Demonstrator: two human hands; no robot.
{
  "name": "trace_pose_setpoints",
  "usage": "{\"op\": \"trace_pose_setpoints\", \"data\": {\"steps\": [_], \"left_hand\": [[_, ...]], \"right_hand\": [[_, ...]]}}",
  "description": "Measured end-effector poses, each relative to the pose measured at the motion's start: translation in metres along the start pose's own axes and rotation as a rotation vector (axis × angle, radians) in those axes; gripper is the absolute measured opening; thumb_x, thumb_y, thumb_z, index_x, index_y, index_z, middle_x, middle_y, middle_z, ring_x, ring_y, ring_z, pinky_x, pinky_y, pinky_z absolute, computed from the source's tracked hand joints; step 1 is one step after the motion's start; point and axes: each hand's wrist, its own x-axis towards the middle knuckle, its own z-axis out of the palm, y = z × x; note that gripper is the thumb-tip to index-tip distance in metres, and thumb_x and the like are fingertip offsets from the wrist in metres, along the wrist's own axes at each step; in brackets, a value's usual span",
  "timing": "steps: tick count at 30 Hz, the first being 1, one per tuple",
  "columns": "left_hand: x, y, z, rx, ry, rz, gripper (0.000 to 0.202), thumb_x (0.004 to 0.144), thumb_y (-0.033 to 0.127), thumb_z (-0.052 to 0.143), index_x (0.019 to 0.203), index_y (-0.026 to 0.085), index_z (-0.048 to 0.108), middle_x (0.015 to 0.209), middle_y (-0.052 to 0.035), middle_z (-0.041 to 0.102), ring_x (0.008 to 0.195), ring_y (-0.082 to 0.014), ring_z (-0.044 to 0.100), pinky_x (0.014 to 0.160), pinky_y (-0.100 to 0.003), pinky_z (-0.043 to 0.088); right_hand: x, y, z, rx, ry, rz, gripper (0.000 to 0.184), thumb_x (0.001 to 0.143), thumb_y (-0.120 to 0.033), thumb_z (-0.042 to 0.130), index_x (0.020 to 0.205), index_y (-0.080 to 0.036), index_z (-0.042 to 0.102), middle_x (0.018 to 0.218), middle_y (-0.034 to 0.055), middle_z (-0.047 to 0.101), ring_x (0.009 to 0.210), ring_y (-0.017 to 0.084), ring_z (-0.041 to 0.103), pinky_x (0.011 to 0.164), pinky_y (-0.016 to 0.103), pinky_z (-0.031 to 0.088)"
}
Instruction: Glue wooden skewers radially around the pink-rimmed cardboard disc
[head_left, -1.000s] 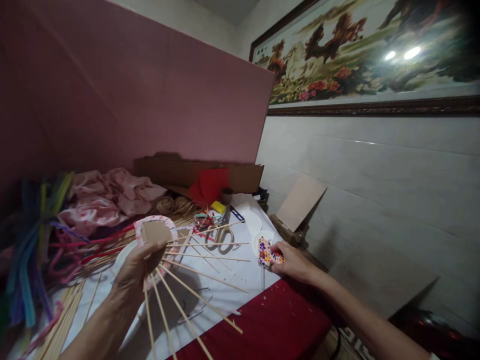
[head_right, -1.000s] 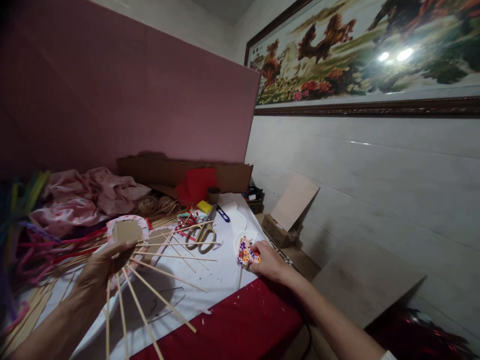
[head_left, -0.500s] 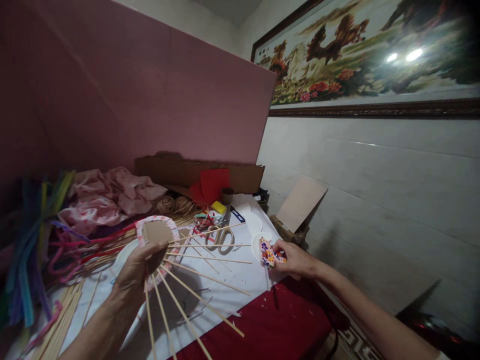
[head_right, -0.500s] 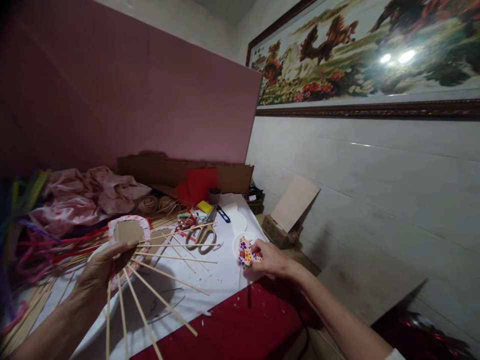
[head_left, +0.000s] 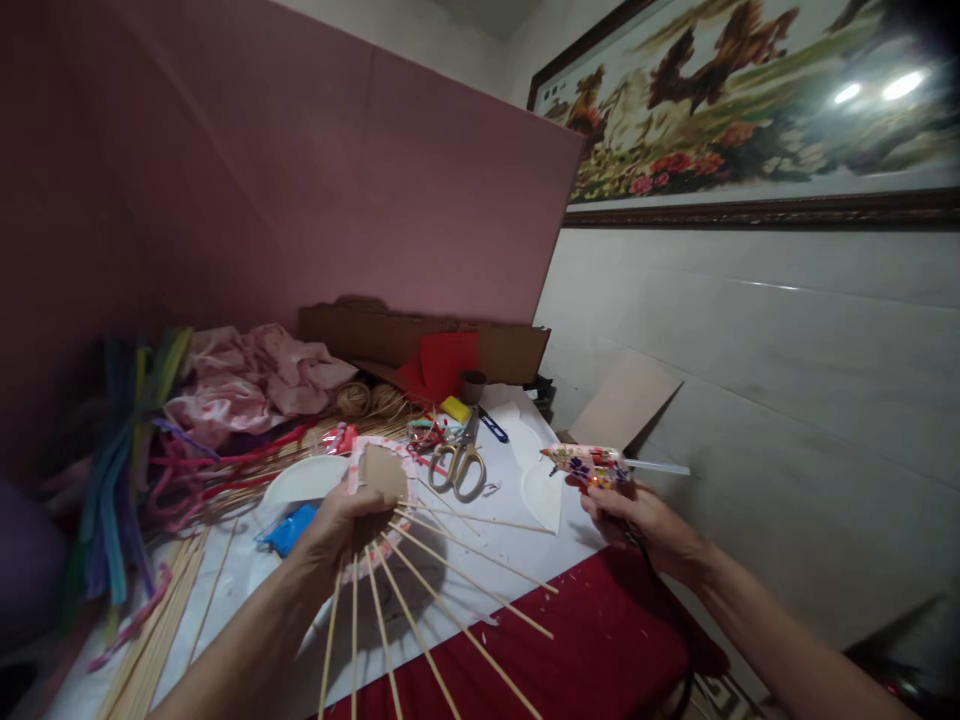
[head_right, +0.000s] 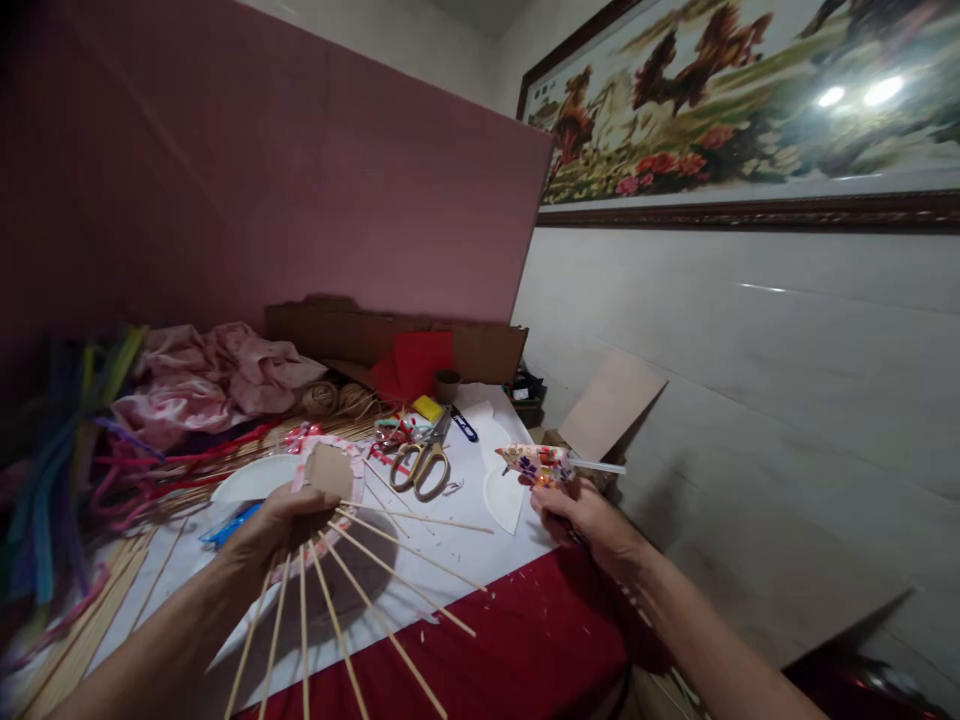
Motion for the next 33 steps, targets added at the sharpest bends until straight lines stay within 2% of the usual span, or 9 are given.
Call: {"op": "trace_pose_setpoints", "data": {"steps": [3, 5, 9, 13, 16, 19, 25, 30, 33], "left_hand": [[-0.002, -0.005, 0.007, 0.028, 0.002, 0.015, 0.048, 0.046, 0.002, 0.056, 0.093, 0.012, 0.053, 0.063, -0.0036, 0.064, 0.054, -0.0183, 0.061, 0.053, -0.029, 0.049], [-0.007, -0.007, 0.011, 0.058, -0.036, 0.002, 0.044, 0.049, 0.003, 0.056, 0.092, 0.011, 0.055, 0.064, -0.0050, 0.065, 0.055, -0.0179, 0.061, 0.053, -0.028, 0.048], [-0.014, -0.009, 0.015, 0.142, -0.109, -0.018, 0.035, 0.053, 0.005, 0.055, 0.087, 0.009, 0.057, 0.064, -0.0061, 0.065, 0.055, -0.0170, 0.060, 0.052, -0.027, 0.047], [-0.014, -0.010, 0.014, 0.155, -0.127, -0.025, 0.033, 0.052, 0.005, 0.056, 0.085, 0.009, 0.059, 0.064, -0.0062, 0.065, 0.054, -0.0167, 0.059, 0.051, -0.026, 0.046], [-0.013, -0.012, 0.013, 0.135, -0.164, -0.016, 0.036, 0.052, 0.005, 0.057, 0.088, 0.009, 0.058, 0.068, -0.0076, 0.066, 0.058, -0.0184, 0.060, 0.051, -0.026, 0.046], [-0.012, -0.013, 0.012, 0.128, -0.180, -0.009, 0.040, 0.052, 0.005, 0.057, 0.092, 0.009, 0.058, 0.072, -0.0083, 0.066, 0.062, -0.0202, 0.061, 0.053, -0.028, 0.047], [-0.011, -0.017, 0.010, 0.115, -0.191, 0.003, 0.042, 0.053, 0.004, 0.056, 0.095, 0.009, 0.056, 0.070, -0.0077, 0.065, 0.065, -0.0214, 0.061, 0.055, -0.029, 0.047], [-0.008, -0.020, 0.009, 0.112, -0.157, 0.028, 0.038, 0.048, 0.005, 0.060, 0.086, 0.009, 0.059, 0.067, -0.0071, 0.065, 0.059, -0.0194, 0.061, 0.052, -0.026, 0.046], [-0.006, -0.022, 0.007, 0.131, -0.206, 0.046, 0.036, 0.050, 0.006, 0.059, 0.086, 0.009, 0.059, 0.071, -0.0073, 0.065, 0.061, -0.0190, 0.060, 0.053, -0.027, 0.045]], "right_hand": [[-0.003, -0.014, 0.023, -0.077, -0.012, 0.041, 0.033, 0.064, -0.038, 0.062, 0.084, -0.013, 0.052, 0.050, -0.0059, 0.036, 0.040, 0.005, 0.028, 0.036, 0.019, 0.018], [-0.003, -0.022, 0.039, -0.128, -0.078, 0.058, 0.035, 0.063, -0.038, 0.063, 0.086, -0.014, 0.051, 0.049, -0.0063, 0.036, 0.040, 0.005, 0.028, 0.037, 0.019, 0.018], [0.000, -0.029, 0.064, -0.273, -0.263, 0.112, 0.026, 0.066, -0.038, 0.059, 0.073, -0.016, 0.047, 0.047, -0.0068, 0.034, 0.040, 0.005, 0.026, 0.037, 0.020, 0.017], [0.005, -0.030, 0.079, -0.424, -0.365, -0.024, 0.029, 0.070, -0.039, 0.054, 0.060, -0.016, 0.039, 0.050, -0.0057, 0.030, 0.044, 0.005, 0.024, 0.040, 0.020, 0.017], [0.008, -0.031, 0.087, -0.525, -0.429, -0.134, 0.032, 0.072, -0.040, 0.051, 0.058, -0.017, 0.035, 0.051, -0.0056, 0.027, 0.046, 0.005, 0.022, 0.040, 0.020, 0.017], [0.010, -0.031, 0.093, -0.604, -0.466, -0.179, 0.034, 0.072, -0.043, 0.049, 0.056, -0.017, 0.034, 0.050, -0.0058, 0.027, 0.046, 0.005, 0.021, 0.040, 0.020, 0.017], [0.012, -0.028, 0.098, -0.651, -0.439, -0.146, 0.038, 0.072, -0.048, 0.047, 0.055, -0.017, 0.033, 0.050, -0.0055, 0.026, 0.046, 0.006, 0.022, 0.041, 0.021, 0.018], [0.012, -0.028, 0.100, -0.636, -0.426, -0.108, 0.038, 0.071, -0.047, 0.048, 0.053, -0.017, 0.032, 0.046, -0.0054, 0.029, 0.044, 0.006, 0.024, 0.042, 0.022, 0.019], [0.013, -0.029, 0.101, -0.627, -0.431, -0.109, 0.038, 0.071, -0.046, 0.049, 0.054, -0.018, 0.032, 0.045, -0.0058, 0.030, 0.044, 0.006, 0.024, 0.042, 0.021, 0.020]]}}
